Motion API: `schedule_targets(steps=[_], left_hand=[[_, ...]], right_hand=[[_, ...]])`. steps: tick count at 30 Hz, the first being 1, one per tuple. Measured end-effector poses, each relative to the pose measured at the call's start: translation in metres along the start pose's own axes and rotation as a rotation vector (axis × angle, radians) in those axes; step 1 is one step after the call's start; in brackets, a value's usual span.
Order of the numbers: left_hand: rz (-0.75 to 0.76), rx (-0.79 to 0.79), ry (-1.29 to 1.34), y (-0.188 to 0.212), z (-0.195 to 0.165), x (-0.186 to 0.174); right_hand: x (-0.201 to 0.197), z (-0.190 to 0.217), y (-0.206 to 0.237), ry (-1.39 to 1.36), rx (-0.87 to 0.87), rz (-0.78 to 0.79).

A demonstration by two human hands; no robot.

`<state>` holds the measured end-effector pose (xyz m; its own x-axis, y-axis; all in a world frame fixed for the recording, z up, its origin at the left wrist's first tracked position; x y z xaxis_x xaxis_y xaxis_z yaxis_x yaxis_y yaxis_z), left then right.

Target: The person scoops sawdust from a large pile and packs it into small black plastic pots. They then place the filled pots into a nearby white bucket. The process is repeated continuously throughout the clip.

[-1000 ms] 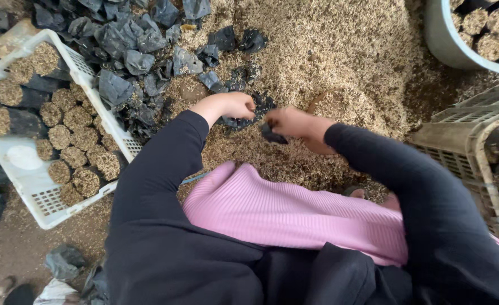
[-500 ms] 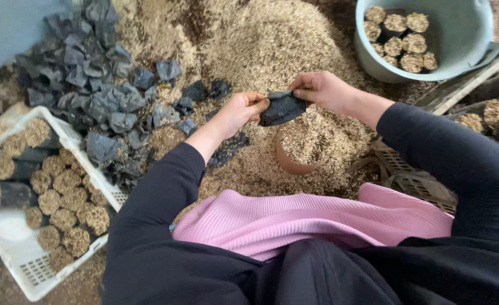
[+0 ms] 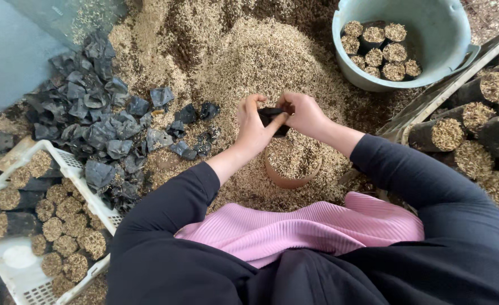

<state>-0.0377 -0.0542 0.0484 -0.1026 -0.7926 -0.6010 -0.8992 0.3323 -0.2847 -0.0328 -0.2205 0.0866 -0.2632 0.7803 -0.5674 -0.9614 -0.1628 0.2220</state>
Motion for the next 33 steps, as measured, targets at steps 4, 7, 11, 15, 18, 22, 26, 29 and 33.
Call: schedule_targets(steps=[4, 7, 11, 15, 18, 22, 26, 29, 33], left_hand=[[0.038, 0.033, -0.132, -0.006, 0.007, -0.009], [0.100, 0.032, -0.187, -0.008, 0.005, -0.011], [0.353, 0.215, -0.344, -0.006, 0.000, -0.008], [0.258, 0.669, -0.502, -0.008, 0.008, -0.006], [0.254, 0.443, -0.558, -0.014, 0.037, -0.009], [0.161, 0.265, -0.579, -0.012, 0.066, -0.023], [0.174, 0.129, -0.502, -0.013, 0.072, -0.023], [0.086, 0.145, -0.366, -0.012, 0.068, -0.022], [0.097, 0.043, -0.303, -0.011, 0.076, -0.009]], right_hand=[[-0.002, -0.014, -0.014, 0.063, -0.097, -0.066], [-0.003, -0.022, -0.021, 0.152, -0.230, -0.168], [0.001, -0.029, -0.033, 0.198, -0.267, -0.230], [0.004, -0.037, -0.056, 0.251, -0.171, -0.155], [0.007, -0.050, -0.076, 0.065, 0.210, 0.184], [0.016, -0.057, -0.096, -0.180, 0.142, 0.383], [0.052, -0.065, -0.107, 0.338, 0.305, 0.429], [0.087, -0.067, -0.108, 0.596, 0.310, 0.504], [0.107, -0.073, -0.110, 0.816, 0.264, 0.501]])
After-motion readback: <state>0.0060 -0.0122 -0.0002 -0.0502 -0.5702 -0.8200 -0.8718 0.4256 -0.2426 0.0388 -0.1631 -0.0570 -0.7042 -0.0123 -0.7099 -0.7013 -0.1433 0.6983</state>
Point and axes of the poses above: each hand's wrist, its own y-axis away from the middle knuckle, its own x-axis out of the palm, z = x × y, the point moved 2 cm from there along -y, towards the middle knuckle, and after that the axes turned 8 degrees about x, right-handed, at the moved point
